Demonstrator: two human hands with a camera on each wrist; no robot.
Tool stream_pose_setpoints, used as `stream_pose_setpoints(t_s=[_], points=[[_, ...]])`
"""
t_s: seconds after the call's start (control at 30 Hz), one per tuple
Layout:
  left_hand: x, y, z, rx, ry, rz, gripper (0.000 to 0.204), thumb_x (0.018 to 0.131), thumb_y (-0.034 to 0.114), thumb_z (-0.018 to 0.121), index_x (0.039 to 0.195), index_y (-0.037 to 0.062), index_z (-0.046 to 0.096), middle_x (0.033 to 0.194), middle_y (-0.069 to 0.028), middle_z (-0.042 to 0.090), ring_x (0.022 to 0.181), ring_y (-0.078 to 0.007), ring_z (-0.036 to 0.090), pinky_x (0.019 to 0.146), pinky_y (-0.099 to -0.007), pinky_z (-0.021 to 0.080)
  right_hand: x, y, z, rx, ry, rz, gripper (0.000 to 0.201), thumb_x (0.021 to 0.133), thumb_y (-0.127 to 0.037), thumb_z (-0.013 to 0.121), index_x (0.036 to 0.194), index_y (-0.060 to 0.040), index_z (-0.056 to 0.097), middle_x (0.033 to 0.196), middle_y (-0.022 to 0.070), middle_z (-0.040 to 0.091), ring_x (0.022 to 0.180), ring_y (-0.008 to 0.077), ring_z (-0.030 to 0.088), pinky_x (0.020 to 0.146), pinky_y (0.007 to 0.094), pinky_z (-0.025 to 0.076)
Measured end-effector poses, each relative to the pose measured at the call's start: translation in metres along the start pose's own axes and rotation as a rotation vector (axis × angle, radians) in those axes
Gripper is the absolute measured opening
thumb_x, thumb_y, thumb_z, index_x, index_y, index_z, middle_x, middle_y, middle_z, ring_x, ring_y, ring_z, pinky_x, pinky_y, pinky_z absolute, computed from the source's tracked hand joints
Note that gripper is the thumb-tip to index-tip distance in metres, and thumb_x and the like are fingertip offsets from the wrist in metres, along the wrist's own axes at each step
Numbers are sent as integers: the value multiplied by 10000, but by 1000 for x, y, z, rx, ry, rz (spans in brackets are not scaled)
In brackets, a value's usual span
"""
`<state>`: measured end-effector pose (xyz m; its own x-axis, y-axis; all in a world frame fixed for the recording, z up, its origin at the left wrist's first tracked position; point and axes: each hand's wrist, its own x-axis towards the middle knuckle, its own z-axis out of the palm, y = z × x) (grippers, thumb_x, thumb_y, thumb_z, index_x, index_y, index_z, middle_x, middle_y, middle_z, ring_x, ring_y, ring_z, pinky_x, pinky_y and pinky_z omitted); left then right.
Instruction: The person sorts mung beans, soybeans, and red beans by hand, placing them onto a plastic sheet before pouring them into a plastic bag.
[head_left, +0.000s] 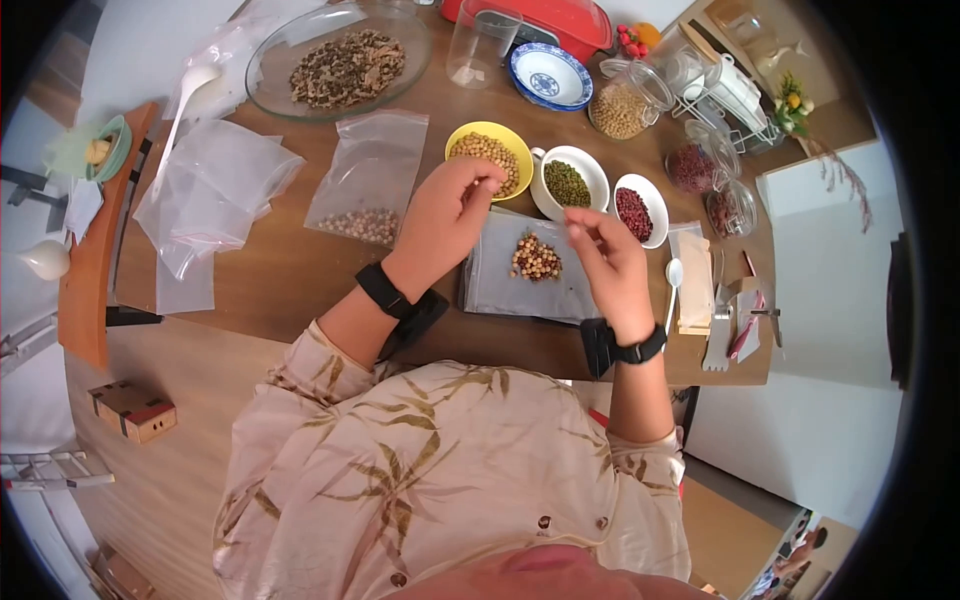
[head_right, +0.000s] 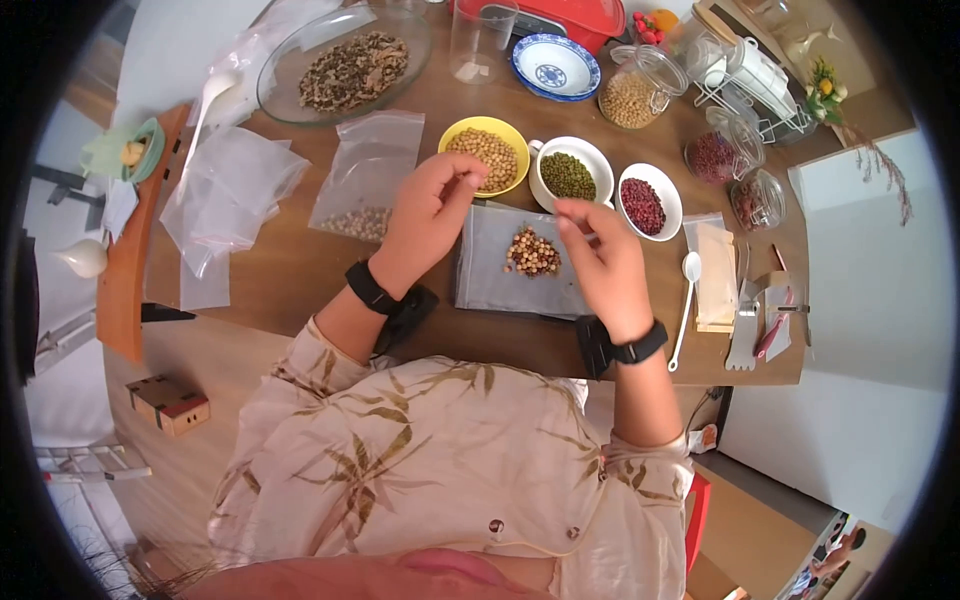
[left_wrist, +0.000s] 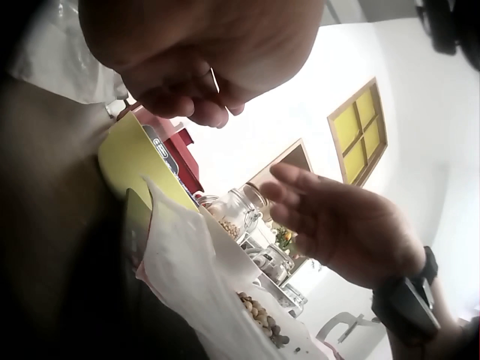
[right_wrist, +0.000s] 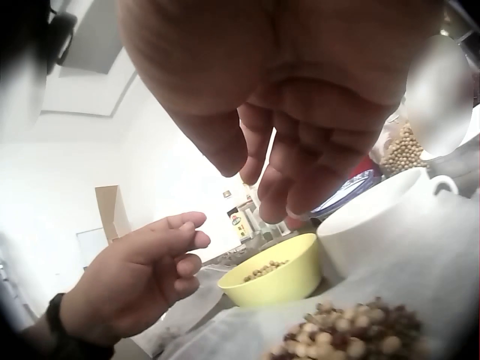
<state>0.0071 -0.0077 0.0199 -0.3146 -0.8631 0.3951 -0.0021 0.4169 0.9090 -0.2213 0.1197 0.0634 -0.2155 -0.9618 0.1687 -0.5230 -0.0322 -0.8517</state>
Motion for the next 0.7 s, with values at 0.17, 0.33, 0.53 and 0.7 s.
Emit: stream_pose_setpoints(t_s=[0.17,0.33,0.53,0.7], points=[[-7,7,3,156,-349,262,223,996,-23,658,1171,63,765,1104,-119,741,965,-313,692,863,-402,556,-41,-11,-10,-294,-6,-45,196,1028,-7,707,1200,-10,800,1051,143,733,895,284,723,816,388,576],[-12,-4,13,174,-514,412,308,906,-47,656,1161,71,782,1112,-129,738,1049,-373,677,941,-476,548,-49,-10,6,-301,-73,-166,213,994,-4,718,1189,-32,799,1052,174,721,944,399,711,830,465,578],[-10,-8,9,220,-554,364,321,871,-53,649,1137,71,779,1118,-126,735,1080,-369,680,971,-480,551,-48,7,10,-371,-48,-161,209,1007,-46,720,1202,-24,790,1060,178,727,960,416,717,848,492,582],[-10,-10,11,204,-574,364,370,866,-70,616,1170,64,779,1121,-142,724,1071,-379,675,964,-481,550,-50,7,6,-395,-28,-85,226,1017,-55,704,1223,-14,785,1078,176,732,983,417,719,861,494,583]])
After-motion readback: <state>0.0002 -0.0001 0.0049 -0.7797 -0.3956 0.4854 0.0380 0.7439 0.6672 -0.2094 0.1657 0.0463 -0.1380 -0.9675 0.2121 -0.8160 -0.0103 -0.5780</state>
